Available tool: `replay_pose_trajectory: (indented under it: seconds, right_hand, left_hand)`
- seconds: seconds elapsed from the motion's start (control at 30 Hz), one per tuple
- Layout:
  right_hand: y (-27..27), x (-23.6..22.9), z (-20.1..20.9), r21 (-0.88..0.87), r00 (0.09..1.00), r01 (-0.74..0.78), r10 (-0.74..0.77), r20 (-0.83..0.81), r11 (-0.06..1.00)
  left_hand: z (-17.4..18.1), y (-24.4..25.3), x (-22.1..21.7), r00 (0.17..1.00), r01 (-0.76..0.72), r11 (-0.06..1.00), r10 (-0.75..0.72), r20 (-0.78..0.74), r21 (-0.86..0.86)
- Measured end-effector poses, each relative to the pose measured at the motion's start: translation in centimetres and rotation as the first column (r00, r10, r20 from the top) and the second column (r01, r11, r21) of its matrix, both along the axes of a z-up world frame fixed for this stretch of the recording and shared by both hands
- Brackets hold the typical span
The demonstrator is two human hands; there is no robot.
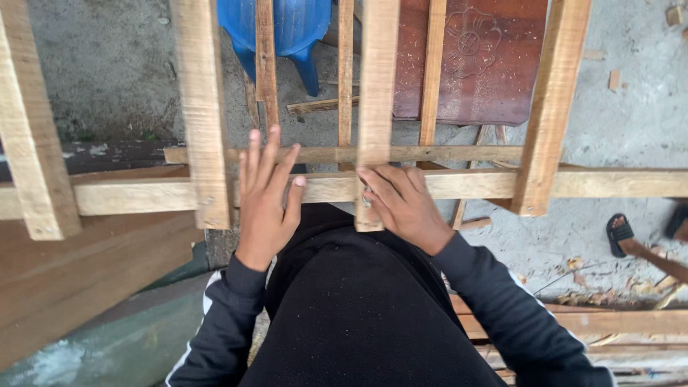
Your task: The person sands the joints and surfaces of a wooden frame structure using a piece of sandpaper.
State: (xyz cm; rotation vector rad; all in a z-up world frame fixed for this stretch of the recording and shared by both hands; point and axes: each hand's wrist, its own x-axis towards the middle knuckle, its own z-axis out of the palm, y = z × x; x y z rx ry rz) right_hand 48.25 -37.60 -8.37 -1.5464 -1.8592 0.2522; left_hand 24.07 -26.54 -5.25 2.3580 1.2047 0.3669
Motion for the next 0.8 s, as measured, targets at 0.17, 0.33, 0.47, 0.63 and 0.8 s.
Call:
replay_pose_trajectory:
  seconds: [0.17,0.33,0.47,0.63,0.8]
  right_hand:
    - [-2.0,4.8,-1.6,-0.237,0.899,0.276,-0.337,-0.279,0.932]
    - [-4.1,6.9,-1.4,-0.230,0.944,0.307,-0.264,0.200,0.924]
    - [-3.9,7.2,-0.7,-0.266,0.939,0.330,-0.285,0.195,0.906]
    - [-1.2,4.5,-1.6,-0.316,0.985,0.170,-0.175,0.014,0.934]
    - [-2.4,6.8,-1.5,-0.268,0.996,0.078,-0.064,0.060,0.960]
  left_hand:
    - [-0.3,-2.8,4.8,0.999,-0.004,0.989,0.010,0.037,-0.145]
    - [-1.2,-4.2,8.7,0.993,0.112,0.989,-0.107,0.049,-0.098]
    - [-1.6,-4.0,10.2,0.987,0.162,0.982,-0.162,0.010,-0.101]
    - [-1.5,-3.2,9.8,0.977,0.188,0.970,-0.168,0.134,-0.152]
    - [-2.3,-3.2,9.5,0.976,0.214,0.961,-0.203,0.080,-0.172]
